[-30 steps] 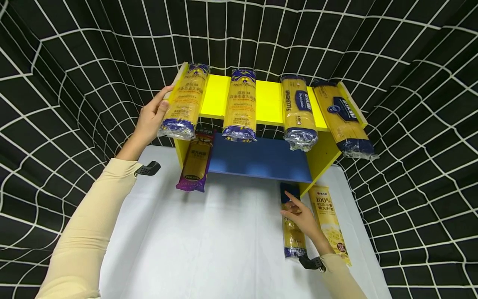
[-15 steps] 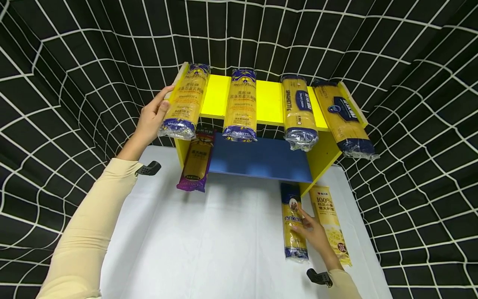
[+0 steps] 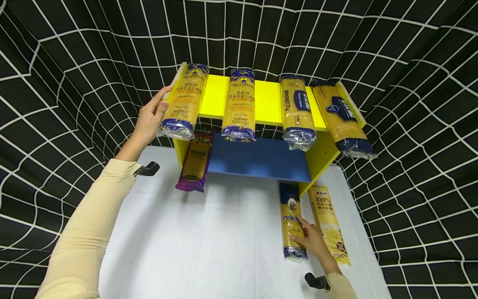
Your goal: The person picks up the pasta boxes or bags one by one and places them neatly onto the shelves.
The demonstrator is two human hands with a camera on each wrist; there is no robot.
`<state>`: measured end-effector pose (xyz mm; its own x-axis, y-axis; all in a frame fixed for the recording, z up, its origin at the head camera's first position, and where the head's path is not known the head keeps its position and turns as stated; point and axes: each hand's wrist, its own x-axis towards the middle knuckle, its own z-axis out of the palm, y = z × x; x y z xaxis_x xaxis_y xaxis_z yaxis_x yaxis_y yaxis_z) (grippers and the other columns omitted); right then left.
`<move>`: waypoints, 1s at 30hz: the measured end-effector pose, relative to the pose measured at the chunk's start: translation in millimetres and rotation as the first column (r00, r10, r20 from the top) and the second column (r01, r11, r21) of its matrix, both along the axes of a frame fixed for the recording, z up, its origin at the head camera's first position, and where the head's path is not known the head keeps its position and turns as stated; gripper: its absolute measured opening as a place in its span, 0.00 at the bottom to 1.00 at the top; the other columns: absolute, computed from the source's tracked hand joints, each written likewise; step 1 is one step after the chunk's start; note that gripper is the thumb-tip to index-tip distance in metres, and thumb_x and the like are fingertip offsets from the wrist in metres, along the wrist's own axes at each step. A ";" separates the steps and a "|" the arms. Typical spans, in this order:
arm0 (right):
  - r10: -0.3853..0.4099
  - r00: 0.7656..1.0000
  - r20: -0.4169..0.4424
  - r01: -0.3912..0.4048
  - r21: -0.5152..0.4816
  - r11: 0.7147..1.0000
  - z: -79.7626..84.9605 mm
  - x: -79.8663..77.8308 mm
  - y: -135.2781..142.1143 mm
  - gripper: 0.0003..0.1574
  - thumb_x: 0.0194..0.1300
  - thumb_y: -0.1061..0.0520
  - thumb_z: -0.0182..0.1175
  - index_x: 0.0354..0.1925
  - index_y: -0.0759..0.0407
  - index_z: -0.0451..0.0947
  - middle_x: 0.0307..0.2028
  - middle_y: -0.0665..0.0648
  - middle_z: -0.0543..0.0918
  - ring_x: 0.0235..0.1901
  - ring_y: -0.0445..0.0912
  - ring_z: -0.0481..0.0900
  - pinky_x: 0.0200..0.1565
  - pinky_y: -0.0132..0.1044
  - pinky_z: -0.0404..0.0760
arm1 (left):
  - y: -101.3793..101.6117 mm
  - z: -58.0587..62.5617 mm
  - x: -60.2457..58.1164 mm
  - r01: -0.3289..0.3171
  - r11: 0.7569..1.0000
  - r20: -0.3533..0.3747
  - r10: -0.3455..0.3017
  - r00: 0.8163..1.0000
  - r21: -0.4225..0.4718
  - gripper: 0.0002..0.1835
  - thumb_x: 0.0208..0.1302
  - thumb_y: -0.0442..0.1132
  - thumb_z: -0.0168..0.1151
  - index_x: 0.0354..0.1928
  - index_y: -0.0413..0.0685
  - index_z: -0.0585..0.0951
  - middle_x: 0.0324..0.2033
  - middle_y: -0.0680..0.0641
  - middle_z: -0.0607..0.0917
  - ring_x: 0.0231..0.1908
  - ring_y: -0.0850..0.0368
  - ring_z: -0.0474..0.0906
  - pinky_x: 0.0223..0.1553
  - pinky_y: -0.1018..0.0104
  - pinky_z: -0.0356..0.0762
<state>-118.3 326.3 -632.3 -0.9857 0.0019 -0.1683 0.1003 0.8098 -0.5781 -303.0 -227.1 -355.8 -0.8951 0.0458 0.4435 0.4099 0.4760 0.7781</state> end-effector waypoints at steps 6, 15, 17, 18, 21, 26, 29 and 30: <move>0.051 0.996 0.069 -0.054 0.045 0.997 10.4 -9.0 -7.4 0.62 0.51 0.45 0.76 0.76 0.52 0.56 0.41 0.66 0.75 0.35 0.49 0.72 0.32 0.37 0.71 | -0.9 -0.7 -0.8 -0.001 1.000 0.001 0.001 1.000 -0.006 0.24 0.76 0.56 0.43 0.72 0.81 0.63 0.49 0.39 0.80 0.31 0.67 0.76 0.26 0.80 0.74; 0.070 0.983 0.170 -0.065 -0.034 0.997 19.6 -20.2 -12.1 0.67 0.49 0.48 0.78 0.78 0.46 0.49 0.65 0.78 0.69 0.54 0.66 0.77 0.53 0.61 0.77 | -1.5 -0.4 -1.9 -0.004 1.000 0.016 0.004 1.000 0.001 0.24 0.77 0.54 0.43 0.72 0.79 0.63 0.50 0.37 0.81 0.30 0.69 0.75 0.26 0.80 0.73; 0.071 0.981 0.182 -0.061 -0.058 0.996 18.3 -20.7 -10.9 0.67 0.50 0.47 0.77 0.78 0.46 0.49 0.69 0.75 0.65 0.60 0.69 0.74 0.58 0.63 0.74 | -1.8 -1.0 -2.7 -0.003 1.000 0.026 0.002 1.000 0.007 0.24 0.77 0.53 0.42 0.73 0.76 0.63 0.51 0.36 0.80 0.30 0.70 0.75 0.26 0.80 0.73; 0.073 0.980 0.185 -0.060 -0.072 0.996 17.5 -20.7 -10.2 0.67 0.50 0.47 0.77 0.78 0.46 0.49 0.70 0.75 0.64 0.62 0.69 0.73 0.59 0.64 0.73 | -1.8 -1.2 -3.0 -0.002 1.000 0.029 0.002 1.000 0.010 0.25 0.78 0.52 0.42 0.73 0.74 0.63 0.51 0.35 0.80 0.30 0.70 0.75 0.26 0.80 0.73; 0.086 0.982 0.168 -0.066 -0.117 0.991 13.7 -20.3 -6.8 0.67 0.50 0.47 0.77 0.79 0.46 0.49 0.71 0.73 0.63 0.63 0.70 0.71 0.61 0.64 0.72 | -1.7 -1.4 -3.3 -0.001 1.000 0.037 0.000 0.999 0.017 0.25 0.78 0.51 0.42 0.74 0.72 0.63 0.51 0.34 0.80 0.30 0.71 0.75 0.26 0.81 0.73; 0.094 0.985 0.142 -0.063 -0.208 0.976 7.4 -19.1 1.1 0.66 0.52 0.50 0.76 0.79 0.46 0.47 0.75 0.70 0.56 0.70 0.71 0.60 0.65 0.65 0.67 | -1.1 -1.0 -2.2 -0.006 1.000 0.026 0.006 1.000 0.005 0.24 0.77 0.54 0.43 0.72 0.79 0.63 0.50 0.36 0.80 0.30 0.70 0.75 0.26 0.80 0.74; 0.092 0.988 0.120 -0.061 -0.240 0.969 4.3 -18.6 4.7 0.65 0.53 0.52 0.75 0.79 0.46 0.47 0.76 0.69 0.53 0.72 0.71 0.54 0.67 0.67 0.63 | -1.3 -1.0 -2.3 -0.006 1.000 0.009 0.006 1.000 0.002 0.24 0.76 0.56 0.43 0.71 0.81 0.64 0.49 0.37 0.81 0.31 0.68 0.76 0.26 0.80 0.74; 0.090 0.989 0.115 -0.060 -0.245 0.968 3.5 -18.4 5.6 0.65 0.54 0.52 0.75 0.79 0.46 0.47 0.76 0.69 0.52 0.72 0.71 0.54 0.67 0.67 0.62 | -1.4 -1.1 -2.5 -0.006 1.000 0.004 0.006 1.000 0.001 0.24 0.76 0.56 0.43 0.71 0.81 0.64 0.49 0.36 0.81 0.31 0.68 0.76 0.26 0.80 0.74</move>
<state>-136.7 331.8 -628.8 -0.9529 -0.1264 -0.2757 0.1280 0.6566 -0.7433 -305.5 -228.5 -357.0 -0.8973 0.0400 0.4396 0.4037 0.4772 0.7806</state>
